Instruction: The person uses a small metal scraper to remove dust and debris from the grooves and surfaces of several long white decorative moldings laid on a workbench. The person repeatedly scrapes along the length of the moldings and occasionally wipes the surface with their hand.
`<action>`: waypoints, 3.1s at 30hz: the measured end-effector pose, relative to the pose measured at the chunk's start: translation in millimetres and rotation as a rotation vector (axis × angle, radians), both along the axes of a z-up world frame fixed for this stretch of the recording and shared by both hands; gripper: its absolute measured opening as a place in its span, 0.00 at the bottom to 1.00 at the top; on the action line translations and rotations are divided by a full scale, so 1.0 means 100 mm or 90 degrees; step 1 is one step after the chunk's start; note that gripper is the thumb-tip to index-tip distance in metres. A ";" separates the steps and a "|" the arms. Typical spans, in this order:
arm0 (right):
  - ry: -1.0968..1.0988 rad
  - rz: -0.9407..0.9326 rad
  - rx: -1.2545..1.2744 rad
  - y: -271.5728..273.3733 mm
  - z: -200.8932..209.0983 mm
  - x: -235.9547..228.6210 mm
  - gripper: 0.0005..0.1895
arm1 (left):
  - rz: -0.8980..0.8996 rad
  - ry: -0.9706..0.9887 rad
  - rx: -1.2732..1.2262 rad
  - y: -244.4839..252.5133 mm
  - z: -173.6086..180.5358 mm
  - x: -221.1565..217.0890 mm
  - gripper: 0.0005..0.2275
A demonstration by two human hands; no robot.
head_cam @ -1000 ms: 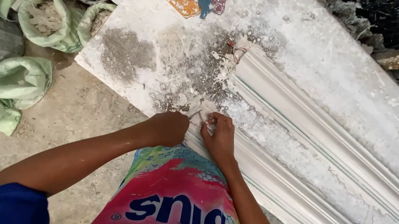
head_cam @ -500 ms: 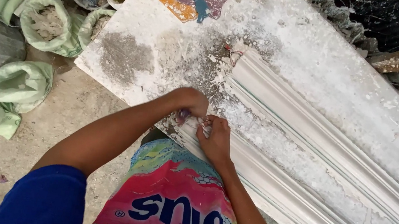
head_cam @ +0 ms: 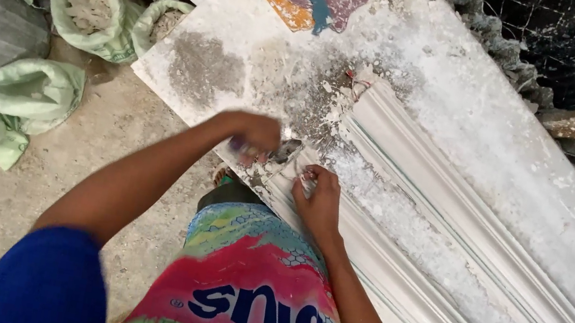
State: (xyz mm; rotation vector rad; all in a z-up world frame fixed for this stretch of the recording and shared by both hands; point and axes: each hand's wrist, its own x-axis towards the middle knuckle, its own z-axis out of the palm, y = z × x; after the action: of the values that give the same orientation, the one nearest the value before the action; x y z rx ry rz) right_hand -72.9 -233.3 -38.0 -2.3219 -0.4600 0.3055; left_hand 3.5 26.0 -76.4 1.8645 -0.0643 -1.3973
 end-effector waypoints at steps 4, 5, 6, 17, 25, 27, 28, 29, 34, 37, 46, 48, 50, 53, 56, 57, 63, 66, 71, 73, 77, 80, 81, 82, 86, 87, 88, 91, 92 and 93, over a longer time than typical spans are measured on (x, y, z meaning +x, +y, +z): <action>-0.015 0.008 0.014 -0.03 0.06 0.03 0.17 | 0.101 -0.219 0.058 0.11 1.11 -1.02 0.23; -0.002 0.003 0.014 -0.03 0.09 0.03 0.17 | 0.160 -0.295 0.082 0.12 1.01 -1.21 0.22; 0.011 -0.001 0.014 -0.03 0.12 0.04 0.17 | 0.221 -0.372 0.108 0.12 0.91 -1.40 0.23; 0.039 -0.004 -0.004 -0.04 0.27 0.03 0.14 | -0.058 -0.737 0.421 -0.12 0.64 -2.52 0.25; 0.065 -0.038 0.001 -0.04 0.22 -0.03 0.16 | -0.096 -0.739 0.419 -0.28 0.64 -2.28 0.24; 0.051 -0.030 -0.001 -0.04 0.22 -0.04 0.16 | -0.112 -0.676 0.435 -0.35 0.60 -2.17 0.27; 0.051 -0.033 -0.001 -0.03 0.22 -0.05 0.16 | -0.115 -0.677 0.433 -0.36 0.66 -2.08 0.27; 0.046 -0.032 0.002 -0.03 0.23 -0.05 0.15 | -0.106 -0.674 0.419 -0.38 0.72 -1.99 0.25; 0.030 -0.035 -0.002 -0.04 0.21 -0.03 0.16 | -0.094 -0.658 0.419 -0.49 0.86 -1.77 0.23; 0.030 -0.029 0.000 -0.02 0.22 -0.02 0.15 | -0.068 -0.635 0.421 -0.52 0.81 -1.72 0.24; 0.007 -0.014 0.030 0.03 0.18 -0.06 0.14 | 0.026 -0.720 0.343 -0.33 0.50 -1.53 0.28; 0.007 -0.020 0.027 0.04 0.19 -0.07 0.14 | 0.121 -0.814 0.351 -0.20 0.27 -1.56 0.24; 0.009 -0.022 0.024 0.02 0.14 -0.07 0.15 | 0.198 -0.883 0.361 -0.07 0.15 -1.57 0.22; 0.026 -0.018 0.023 0.06 0.19 -0.07 0.16 | 0.369 -0.944 0.349 0.15 0.26 -1.44 0.18; 0.038 -0.011 0.023 0.13 0.31 -0.08 0.16 | 0.514 -0.890 0.369 0.55 0.58 -1.24 0.14; 0.041 -0.015 0.017 0.14 0.35 -0.07 0.17 | 0.567 -0.835 0.404 0.69 0.69 -1.17 0.13; -0.022 -0.003 0.001 0.09 0.37 -0.13 0.22 | 0.942 -0.656 0.328 1.39 0.60 -0.71 0.17; -0.031 -0.007 0.007 0.03 0.35 -0.15 0.22 | 1.029 -0.566 0.263 1.38 0.75 -0.54 0.23; 0.033 -0.037 0.003 -0.02 0.47 -0.16 0.26 | 1.233 -0.377 0.034 1.72 0.21 -0.13 0.21; 0.047 -0.055 0.009 -0.09 0.50 -0.18 0.26 | 1.301 -0.257 -0.039 1.67 0.19 -0.10 0.21; 0.062 -0.094 0.024 -0.16 0.58 -0.21 0.25 | 1.334 -0.139 -0.128 1.62 0.29 -0.12 0.21; 0.064 -0.108 0.043 -0.18 0.53 -0.21 0.23 | 1.295 -0.074 -0.101 1.58 0.45 -0.18 0.23; 0.061 -0.109 0.050 -0.19 0.52 -0.21 0.23 | 1.264 -0.049 -0.080 1.57 0.50 -0.22 0.23; 0.061 -0.103 0.056 -0.18 0.50 -0.19 0.23 | 1.270 -0.056 -0.076 1.56 0.33 -0.22 0.23; 0.069 -0.084 0.073 -0.06 0.55 -0.16 0.23 | 1.265 -0.081 -0.099 1.39 0.04 -0.40 0.18; 0.088 -0.077 0.075 -0.01 0.60 -0.13 0.23 | 1.251 -0.093 -0.105 1.33 0.08 -0.45 0.19; 0.086 -0.070 0.079 0.04 0.62 -0.10 0.23 | 1.257 -0.100 -0.104 1.20 0.38 -0.55 0.19; 0.086 -0.033 0.102 0.17 0.68 -0.04 0.21 | 1.070 -0.079 -0.081 0.86 1.10 -0.88 0.22; 0.091 -0.027 0.091 0.20 0.71 -0.02 0.21 | 0.976 -0.148 -0.061 0.79 1.22 -0.95 0.23; 0.095 -0.022 0.080 0.24 0.73 0.02 0.20 | 0.880 -0.213 -0.041 0.73 1.33 -1.02 0.31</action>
State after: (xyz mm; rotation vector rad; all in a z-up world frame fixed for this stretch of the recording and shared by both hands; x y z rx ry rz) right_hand -70.7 -209.6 34.7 -2.1647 -0.3546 0.4177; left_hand -98.8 98.5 56.3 1.4580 0.8358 -0.1201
